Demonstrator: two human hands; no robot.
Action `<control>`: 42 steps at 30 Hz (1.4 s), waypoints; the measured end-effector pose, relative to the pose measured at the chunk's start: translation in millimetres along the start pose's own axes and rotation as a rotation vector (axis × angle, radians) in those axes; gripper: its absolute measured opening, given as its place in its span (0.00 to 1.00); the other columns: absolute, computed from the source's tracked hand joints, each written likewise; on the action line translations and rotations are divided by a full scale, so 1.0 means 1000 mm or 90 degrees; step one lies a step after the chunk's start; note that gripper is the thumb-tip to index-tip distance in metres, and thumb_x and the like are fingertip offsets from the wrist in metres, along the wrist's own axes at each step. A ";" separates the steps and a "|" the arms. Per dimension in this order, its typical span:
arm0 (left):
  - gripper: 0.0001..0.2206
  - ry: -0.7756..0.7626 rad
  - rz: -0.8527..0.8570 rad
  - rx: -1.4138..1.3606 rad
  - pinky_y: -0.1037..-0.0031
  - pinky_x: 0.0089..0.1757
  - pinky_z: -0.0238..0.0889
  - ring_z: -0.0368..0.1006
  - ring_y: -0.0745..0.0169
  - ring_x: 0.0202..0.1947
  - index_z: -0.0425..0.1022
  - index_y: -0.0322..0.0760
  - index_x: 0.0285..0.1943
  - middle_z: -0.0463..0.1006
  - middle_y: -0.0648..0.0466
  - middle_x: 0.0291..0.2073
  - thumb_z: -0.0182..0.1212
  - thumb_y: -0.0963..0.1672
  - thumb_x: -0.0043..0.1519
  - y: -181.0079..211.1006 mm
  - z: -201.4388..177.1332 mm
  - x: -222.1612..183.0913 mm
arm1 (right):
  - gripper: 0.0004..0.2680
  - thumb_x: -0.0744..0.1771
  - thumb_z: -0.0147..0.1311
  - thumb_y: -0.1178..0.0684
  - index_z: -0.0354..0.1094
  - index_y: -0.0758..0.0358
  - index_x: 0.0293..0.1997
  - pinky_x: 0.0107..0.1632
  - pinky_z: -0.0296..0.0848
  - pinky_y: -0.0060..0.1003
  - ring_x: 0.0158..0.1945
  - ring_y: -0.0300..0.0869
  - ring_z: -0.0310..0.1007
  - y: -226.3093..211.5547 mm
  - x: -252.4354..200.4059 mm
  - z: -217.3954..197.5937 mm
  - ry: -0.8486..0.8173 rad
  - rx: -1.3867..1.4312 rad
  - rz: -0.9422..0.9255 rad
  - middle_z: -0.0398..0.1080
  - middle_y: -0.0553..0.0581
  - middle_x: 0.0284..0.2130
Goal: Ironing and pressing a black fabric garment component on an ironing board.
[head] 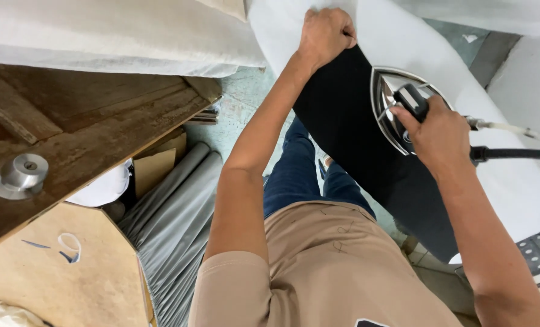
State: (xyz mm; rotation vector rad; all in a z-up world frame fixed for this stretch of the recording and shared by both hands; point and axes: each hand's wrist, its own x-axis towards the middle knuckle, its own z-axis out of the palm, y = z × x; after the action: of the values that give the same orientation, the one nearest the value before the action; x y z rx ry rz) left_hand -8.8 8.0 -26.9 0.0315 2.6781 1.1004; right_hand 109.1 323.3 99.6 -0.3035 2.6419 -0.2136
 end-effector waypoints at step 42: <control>0.11 0.068 -0.021 -0.008 0.54 0.55 0.61 0.79 0.66 0.32 0.80 0.53 0.21 0.85 0.71 0.22 0.79 0.41 0.49 -0.010 0.003 0.000 | 0.30 0.76 0.37 0.22 0.63 0.70 0.45 0.29 0.67 0.61 0.26 0.70 0.70 -0.028 0.028 -0.020 -0.032 0.049 -0.017 0.70 0.69 0.22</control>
State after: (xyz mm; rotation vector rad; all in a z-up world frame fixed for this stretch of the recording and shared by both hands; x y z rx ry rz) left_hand -7.3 2.7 -36.3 -0.0759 2.7542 1.1393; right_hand 80.3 291.1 110.5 -0.3144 2.5741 -0.3121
